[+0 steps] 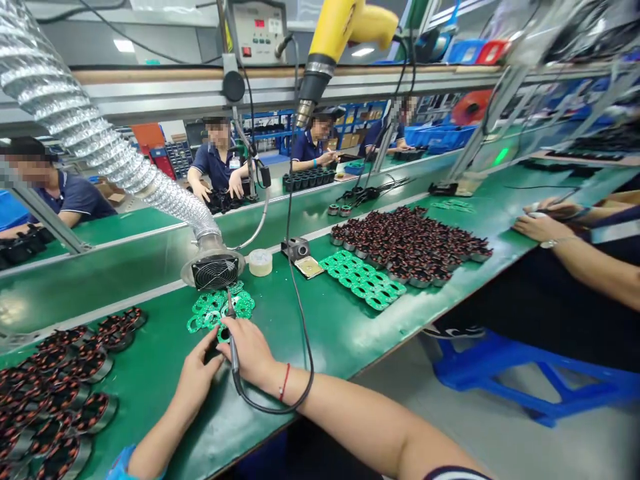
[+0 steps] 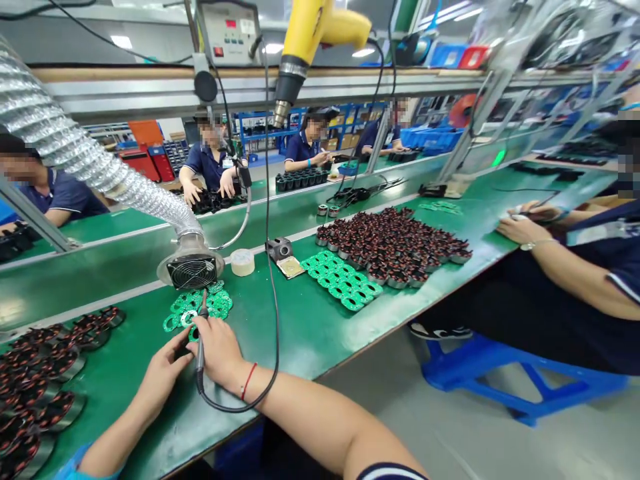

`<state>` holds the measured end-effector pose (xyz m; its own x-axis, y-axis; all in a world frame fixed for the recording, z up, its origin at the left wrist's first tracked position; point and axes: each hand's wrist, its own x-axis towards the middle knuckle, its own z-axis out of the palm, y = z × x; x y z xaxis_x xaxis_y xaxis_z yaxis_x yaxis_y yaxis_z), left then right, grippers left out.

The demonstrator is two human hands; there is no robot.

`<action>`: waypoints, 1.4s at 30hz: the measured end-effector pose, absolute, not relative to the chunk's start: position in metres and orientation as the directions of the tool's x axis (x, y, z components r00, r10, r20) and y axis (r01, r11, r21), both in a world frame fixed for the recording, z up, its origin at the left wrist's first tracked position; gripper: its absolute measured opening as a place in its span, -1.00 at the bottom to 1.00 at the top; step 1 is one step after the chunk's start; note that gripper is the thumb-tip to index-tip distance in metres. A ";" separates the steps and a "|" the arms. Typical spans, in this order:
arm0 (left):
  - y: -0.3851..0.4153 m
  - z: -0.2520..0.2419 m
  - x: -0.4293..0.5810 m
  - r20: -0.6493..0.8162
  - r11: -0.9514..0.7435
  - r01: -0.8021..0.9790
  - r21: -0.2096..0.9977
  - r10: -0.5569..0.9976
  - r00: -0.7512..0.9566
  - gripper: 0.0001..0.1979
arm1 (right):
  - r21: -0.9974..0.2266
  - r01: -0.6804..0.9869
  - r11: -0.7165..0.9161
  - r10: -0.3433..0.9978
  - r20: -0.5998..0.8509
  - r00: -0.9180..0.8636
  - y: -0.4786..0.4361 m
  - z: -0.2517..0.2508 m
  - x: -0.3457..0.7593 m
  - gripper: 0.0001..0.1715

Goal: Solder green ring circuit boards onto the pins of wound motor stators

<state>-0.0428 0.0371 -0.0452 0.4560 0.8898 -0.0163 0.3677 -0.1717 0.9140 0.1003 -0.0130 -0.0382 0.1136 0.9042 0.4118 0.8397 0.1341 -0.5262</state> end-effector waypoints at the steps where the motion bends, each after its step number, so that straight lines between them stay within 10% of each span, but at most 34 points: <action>1: 0.039 -0.044 -0.042 -0.024 -0.154 0.344 0.926 0.886 0.463 -0.34 | -0.520 0.845 0.125 0.901 0.416 0.123 -0.011 -0.038 0.099 -0.43; 18: 0.025 -0.041 -0.032 0.109 -0.378 0.560 0.737 0.884 0.454 -0.15 | -0.451 0.857 0.249 0.842 0.538 0.038 -0.004 -0.027 0.136 -0.54; 25: 0.039 -0.030 -0.024 0.194 -0.605 0.567 0.559 0.760 0.621 -0.38 | -0.353 0.929 0.108 0.864 0.495 0.088 0.031 -0.011 0.219 -0.58; 36: 0.157 0.039 -0.041 0.318 -0.309 0.716 0.626 0.939 0.127 -0.60 | -0.350 0.918 0.188 0.873 0.487 0.007 0.036 -0.032 0.252 -0.66; 42: 0.221 0.036 -0.039 0.195 -0.304 0.722 0.622 0.953 0.233 -0.55 | -0.358 0.875 0.326 0.797 0.602 -0.050 0.034 -0.035 0.258 -0.62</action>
